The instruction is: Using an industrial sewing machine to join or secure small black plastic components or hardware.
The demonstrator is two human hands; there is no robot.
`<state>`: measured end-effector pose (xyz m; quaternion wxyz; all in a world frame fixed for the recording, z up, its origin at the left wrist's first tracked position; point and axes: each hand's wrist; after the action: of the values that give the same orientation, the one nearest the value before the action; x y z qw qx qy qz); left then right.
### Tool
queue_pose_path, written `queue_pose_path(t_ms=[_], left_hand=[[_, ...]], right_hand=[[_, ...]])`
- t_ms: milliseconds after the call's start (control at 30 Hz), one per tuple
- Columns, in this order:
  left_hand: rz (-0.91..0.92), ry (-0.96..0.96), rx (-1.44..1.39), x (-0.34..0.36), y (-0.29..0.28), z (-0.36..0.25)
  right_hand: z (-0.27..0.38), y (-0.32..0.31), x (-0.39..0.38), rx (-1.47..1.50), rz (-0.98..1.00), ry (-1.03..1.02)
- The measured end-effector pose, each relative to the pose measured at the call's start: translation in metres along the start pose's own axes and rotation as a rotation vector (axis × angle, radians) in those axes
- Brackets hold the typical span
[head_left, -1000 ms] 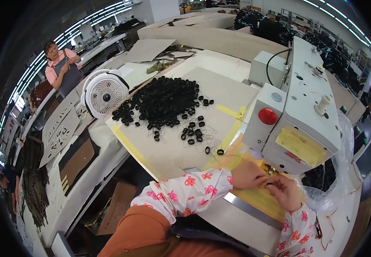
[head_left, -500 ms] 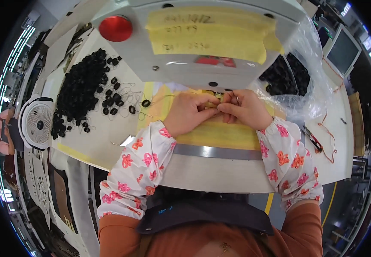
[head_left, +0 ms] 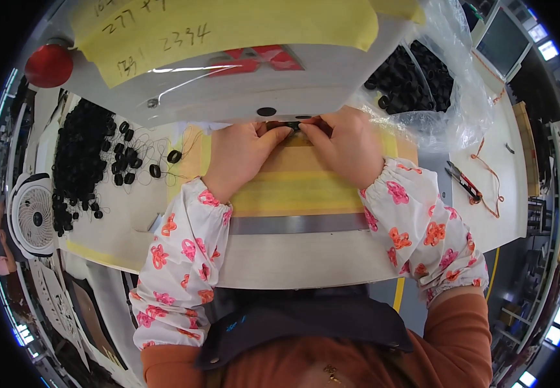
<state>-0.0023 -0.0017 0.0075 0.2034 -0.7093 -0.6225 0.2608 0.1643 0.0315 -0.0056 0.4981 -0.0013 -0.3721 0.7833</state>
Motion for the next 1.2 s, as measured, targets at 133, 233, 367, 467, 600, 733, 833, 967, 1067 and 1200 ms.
queue_pose_path(t_ms=[133, 233, 367, 467, 600, 733, 833, 967, 1067, 1200], left_hand=[[-0.018, -0.007, 0.009, 0.002, 0.001, 0.004], [-0.018, 0.005, -0.001, 0.003, 0.002, 0.007], [-0.075, 0.074, -0.132, 0.004, 0.005, 0.003], [-0.066, 0.033, -0.014, 0.004, 0.003, 0.011], [-0.06, 0.084, 0.071, 0.004, 0.003, 0.018], [-0.105, 0.2, 0.087, 0.006, 0.004, 0.014], [0.02, -0.009, 0.121, 0.006, 0.001, 0.008], [-0.128, 0.195, 0.07, 0.007, 0.008, 0.018], [-0.128, 0.21, 0.074, 0.01, 0.009, 0.02], [-0.073, 0.13, 0.115, 0.008, 0.005, 0.015]], right_hand=[[0.001, 0.002, 0.002, 0.013, -0.023, 0.0], [0.002, 0.0, 0.004, 0.01, -0.015, -0.005], [0.0, 0.001, 0.002, -0.016, -0.022, 0.013], [0.004, 0.002, 0.003, -0.081, -0.012, -0.027], [0.006, 0.005, 0.002, -0.108, -0.001, -0.025], [0.003, 0.004, 0.0, -0.098, 0.004, -0.011], [0.002, 0.002, 0.001, -0.129, 0.008, -0.009], [0.001, 0.002, 0.001, -0.183, 0.019, 0.006], [0.001, 0.001, 0.002, -0.147, -0.014, -0.02], [0.0, -0.001, 0.004, -0.131, 0.022, 0.02]])
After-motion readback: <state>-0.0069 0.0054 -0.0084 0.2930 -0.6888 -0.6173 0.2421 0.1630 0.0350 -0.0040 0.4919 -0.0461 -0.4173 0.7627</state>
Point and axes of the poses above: each hand's wrist, its own x-axis towards the middle knuckle, its own y-axis out of the palm, z = x × y, and after that the axes turned 8 degrees about z, right-handed
